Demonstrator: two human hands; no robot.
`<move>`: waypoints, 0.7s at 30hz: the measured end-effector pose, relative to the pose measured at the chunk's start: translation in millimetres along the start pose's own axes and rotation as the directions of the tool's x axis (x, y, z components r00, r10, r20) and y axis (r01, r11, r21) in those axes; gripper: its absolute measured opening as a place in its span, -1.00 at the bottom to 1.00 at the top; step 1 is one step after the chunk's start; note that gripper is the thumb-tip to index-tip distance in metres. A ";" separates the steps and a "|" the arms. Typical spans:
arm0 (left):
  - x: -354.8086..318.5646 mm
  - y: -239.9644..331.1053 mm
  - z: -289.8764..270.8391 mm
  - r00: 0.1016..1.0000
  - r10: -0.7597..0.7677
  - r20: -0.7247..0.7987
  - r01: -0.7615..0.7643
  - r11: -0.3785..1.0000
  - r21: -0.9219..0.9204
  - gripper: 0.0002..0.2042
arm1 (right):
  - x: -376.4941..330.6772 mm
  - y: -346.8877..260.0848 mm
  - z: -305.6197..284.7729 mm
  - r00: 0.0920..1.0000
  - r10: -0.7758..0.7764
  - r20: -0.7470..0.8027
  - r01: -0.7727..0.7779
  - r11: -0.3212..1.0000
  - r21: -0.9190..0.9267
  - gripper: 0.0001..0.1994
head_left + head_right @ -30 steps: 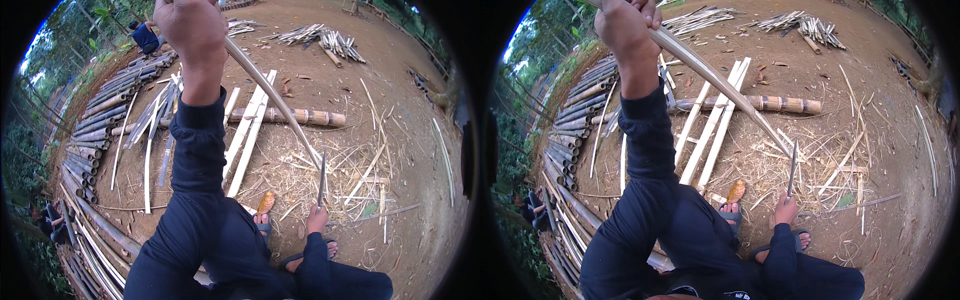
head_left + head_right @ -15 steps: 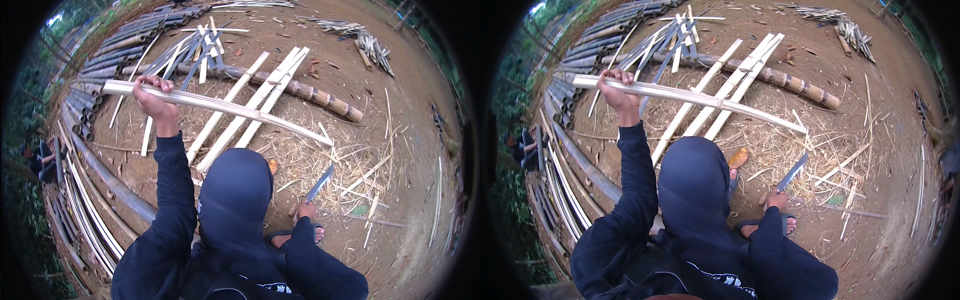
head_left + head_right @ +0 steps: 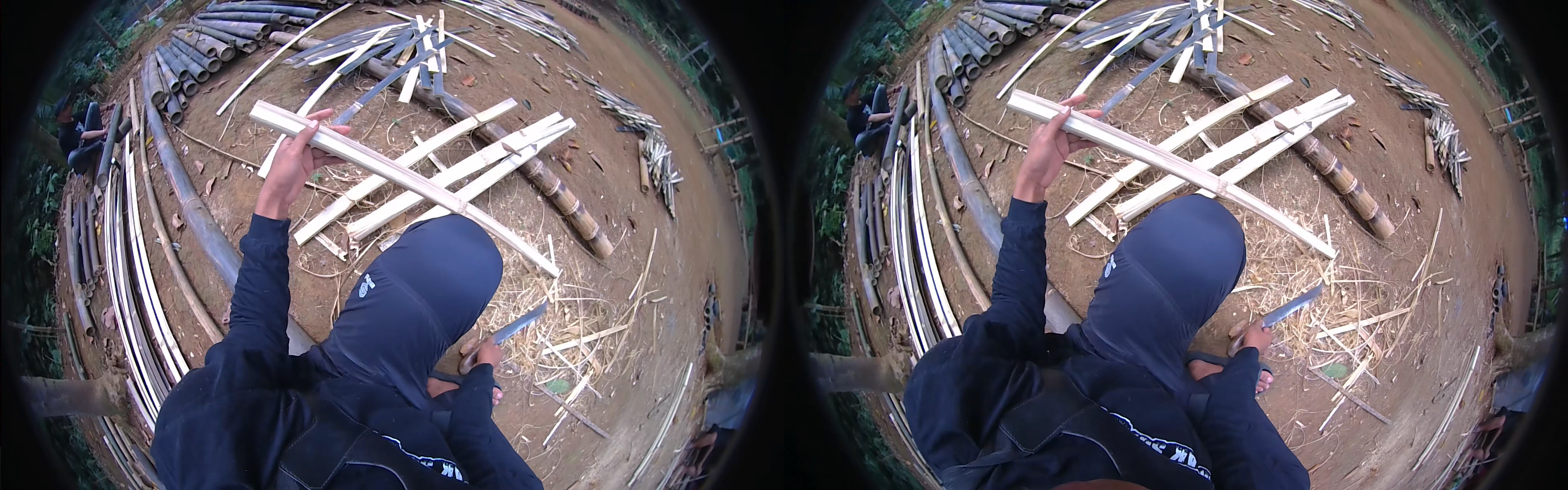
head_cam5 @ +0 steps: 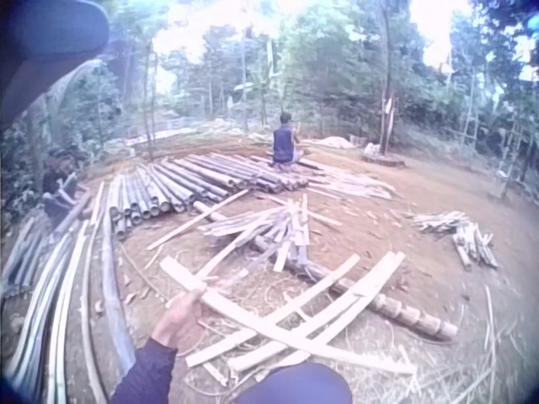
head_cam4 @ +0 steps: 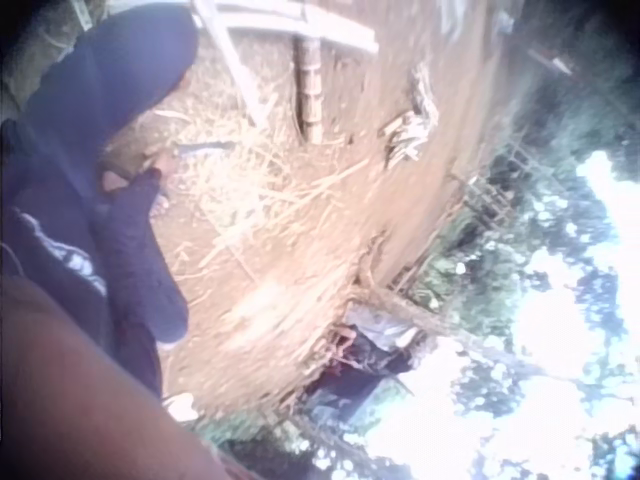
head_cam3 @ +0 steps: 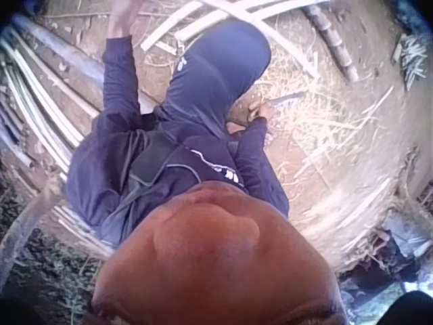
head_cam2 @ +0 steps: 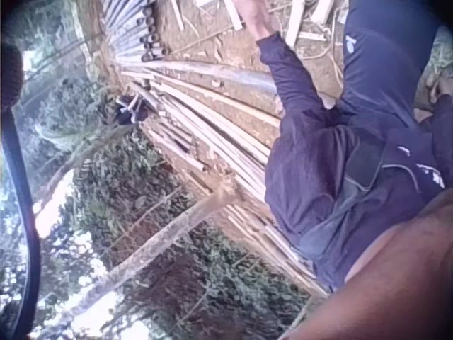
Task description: The person shaves and thins bamboo strips using a knife. The person holds the strips by hand, scraping the surface with the blade to remove shavings and refine the pieces before setting them aside.
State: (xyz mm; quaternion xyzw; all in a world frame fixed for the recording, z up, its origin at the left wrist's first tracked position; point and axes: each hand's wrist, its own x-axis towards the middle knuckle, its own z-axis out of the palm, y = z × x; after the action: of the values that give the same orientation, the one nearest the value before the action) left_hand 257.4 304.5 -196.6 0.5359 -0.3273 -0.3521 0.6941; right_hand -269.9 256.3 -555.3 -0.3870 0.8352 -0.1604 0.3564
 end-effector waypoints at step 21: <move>55.8 219.4 323.5 0.415 0.795 0.443 -0.519 0.607 -0.602 -0.70 | -130.4 -354.5 -154.4 0.226 -0.903 -0.365 0.973 0.225 0.046 -0.39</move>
State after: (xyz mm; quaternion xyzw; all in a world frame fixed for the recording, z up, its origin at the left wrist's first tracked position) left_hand 48.7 130.6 89.9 0.0485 -0.6683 -0.2670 0.6927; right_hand -134.1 124.2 -193.9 -0.7378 0.4346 -0.5025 0.1194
